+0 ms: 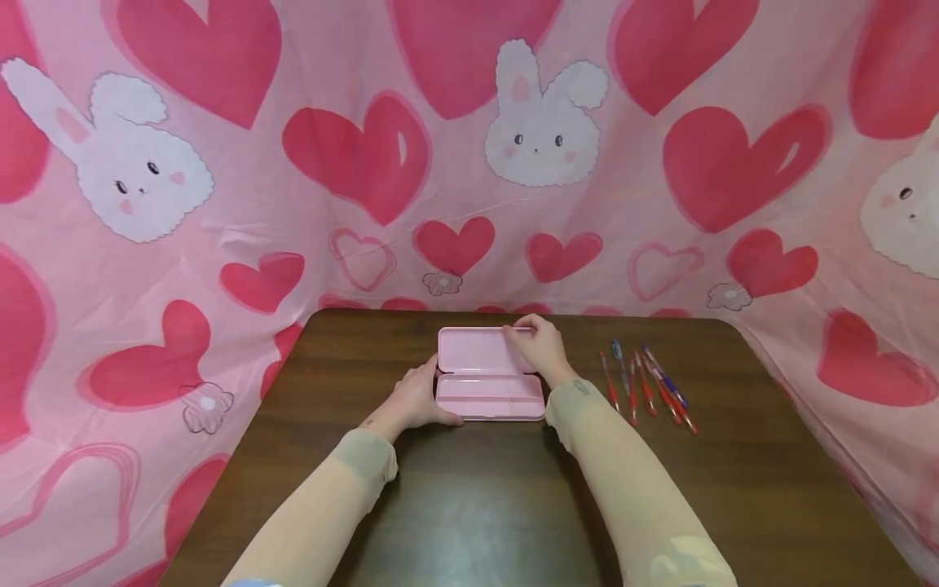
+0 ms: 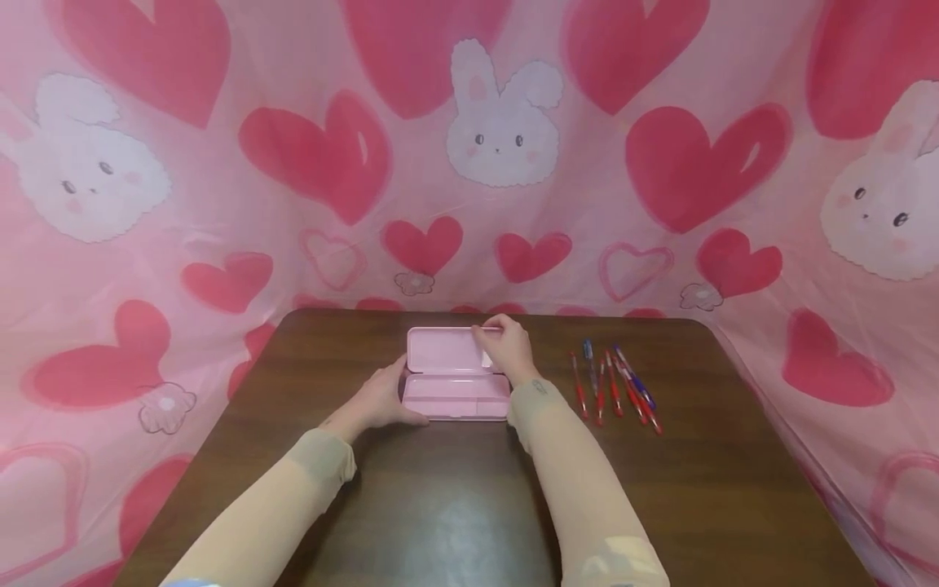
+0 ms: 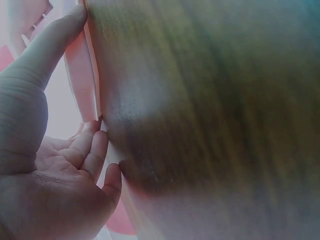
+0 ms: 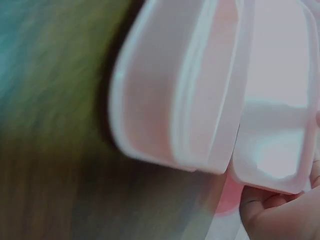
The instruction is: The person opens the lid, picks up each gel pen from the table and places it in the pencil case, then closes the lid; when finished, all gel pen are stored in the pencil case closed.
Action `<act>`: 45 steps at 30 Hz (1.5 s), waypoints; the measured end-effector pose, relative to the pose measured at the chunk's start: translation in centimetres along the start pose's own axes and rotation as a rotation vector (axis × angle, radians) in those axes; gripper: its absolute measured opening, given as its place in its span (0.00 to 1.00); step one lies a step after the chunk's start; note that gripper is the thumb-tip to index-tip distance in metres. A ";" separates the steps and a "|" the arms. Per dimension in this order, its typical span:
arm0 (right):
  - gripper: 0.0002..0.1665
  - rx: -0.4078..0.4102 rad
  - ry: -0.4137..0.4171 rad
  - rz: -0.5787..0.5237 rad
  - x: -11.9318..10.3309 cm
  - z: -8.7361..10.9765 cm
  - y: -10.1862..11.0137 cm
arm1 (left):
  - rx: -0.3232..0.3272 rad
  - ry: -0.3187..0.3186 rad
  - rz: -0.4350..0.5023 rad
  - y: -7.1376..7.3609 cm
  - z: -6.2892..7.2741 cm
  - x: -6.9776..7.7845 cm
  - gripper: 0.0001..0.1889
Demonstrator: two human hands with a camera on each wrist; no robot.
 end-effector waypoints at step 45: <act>0.39 0.051 -0.228 0.537 8.6 7.2 21.7 | -0.018 -0.002 0.007 0.1 0.0 -0.1 0.73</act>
Point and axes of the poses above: each hand's wrist, its own z-axis away from the middle knuckle, its own y-axis out of the back of the hand, x = y × z, the point moved 3 cm from there along -z, towards the middle knuckle
